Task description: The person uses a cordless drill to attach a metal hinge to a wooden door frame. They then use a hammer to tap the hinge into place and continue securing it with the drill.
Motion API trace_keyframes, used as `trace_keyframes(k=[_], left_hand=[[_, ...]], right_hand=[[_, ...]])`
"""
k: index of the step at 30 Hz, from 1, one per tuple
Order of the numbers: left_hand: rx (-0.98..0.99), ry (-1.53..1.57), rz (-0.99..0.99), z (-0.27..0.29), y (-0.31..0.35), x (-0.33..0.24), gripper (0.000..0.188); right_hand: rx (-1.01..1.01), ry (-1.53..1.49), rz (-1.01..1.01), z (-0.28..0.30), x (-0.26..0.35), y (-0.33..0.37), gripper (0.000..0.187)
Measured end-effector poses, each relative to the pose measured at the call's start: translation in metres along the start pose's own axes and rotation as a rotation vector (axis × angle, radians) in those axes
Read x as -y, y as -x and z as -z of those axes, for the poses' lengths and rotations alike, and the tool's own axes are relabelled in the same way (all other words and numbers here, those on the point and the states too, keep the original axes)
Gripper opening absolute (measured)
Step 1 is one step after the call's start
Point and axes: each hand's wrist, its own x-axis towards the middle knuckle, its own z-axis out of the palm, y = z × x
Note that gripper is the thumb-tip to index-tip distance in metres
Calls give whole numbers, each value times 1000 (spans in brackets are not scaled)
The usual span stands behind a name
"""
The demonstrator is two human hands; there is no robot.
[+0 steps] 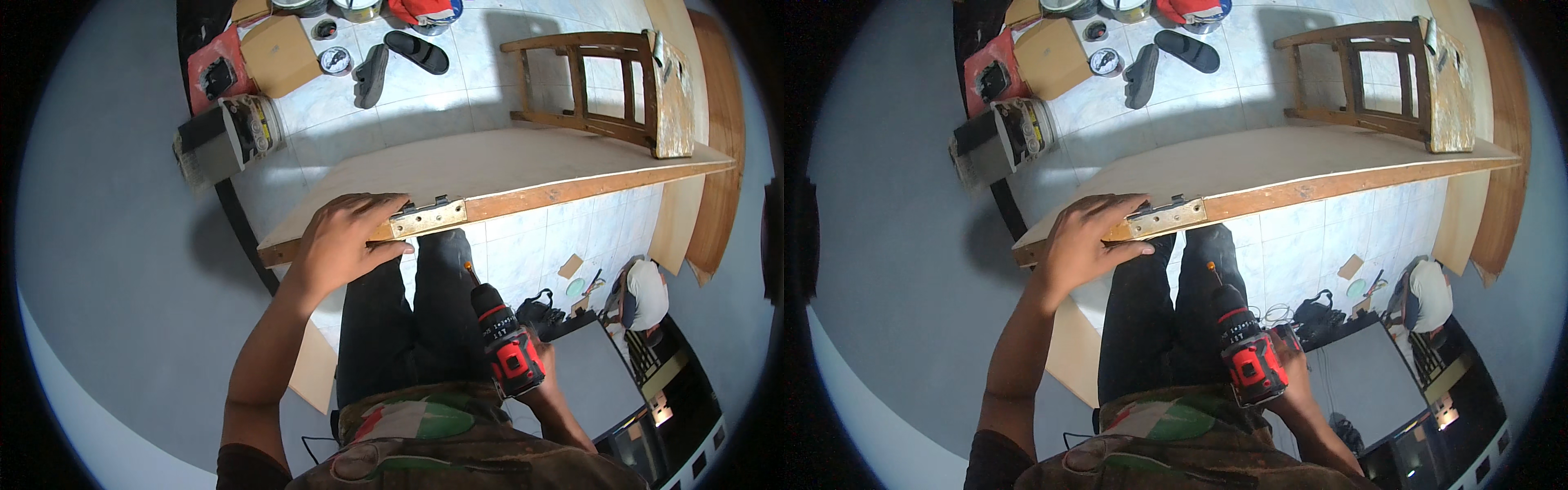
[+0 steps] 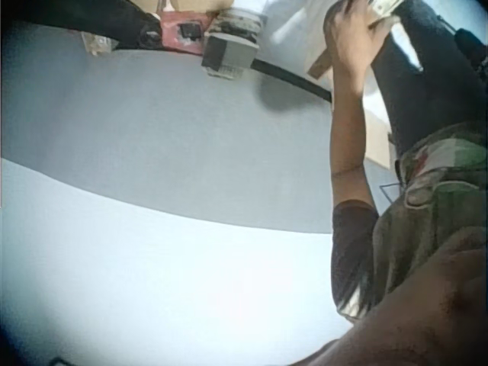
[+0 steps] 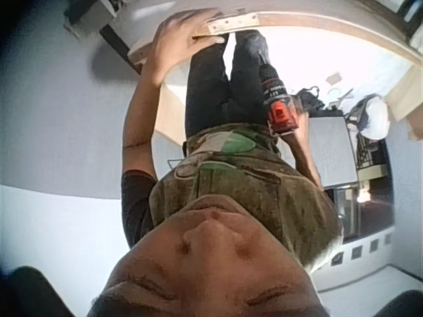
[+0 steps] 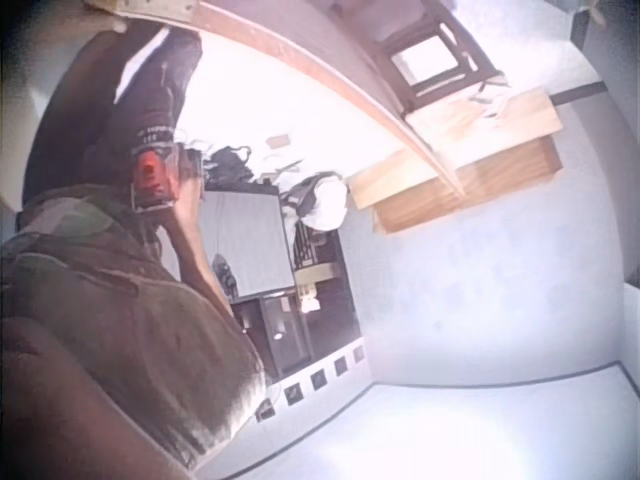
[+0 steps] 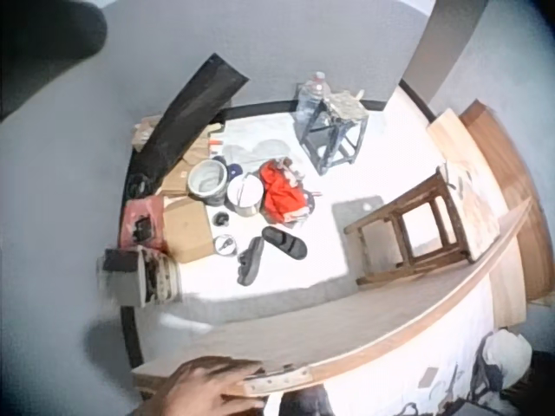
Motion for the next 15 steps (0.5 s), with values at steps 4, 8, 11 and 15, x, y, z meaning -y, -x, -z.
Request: trace_keyframes(k=[4, 8, 11, 15], left_hand=[[121, 64, 83, 9, -4, -3, 53], [209, 291, 150, 14, -13, 18, 39], [176, 278, 76, 12, -13, 21, 35], [178, 391, 21, 16, -18, 10, 33]], right_hand=[[50, 137, 57, 0, -17, -5, 47], [83, 177, 55, -6, -18, -15, 49], [70, 173, 95, -1, -44, -13, 46], [51, 315, 161, -1, -56, -14, 43]])
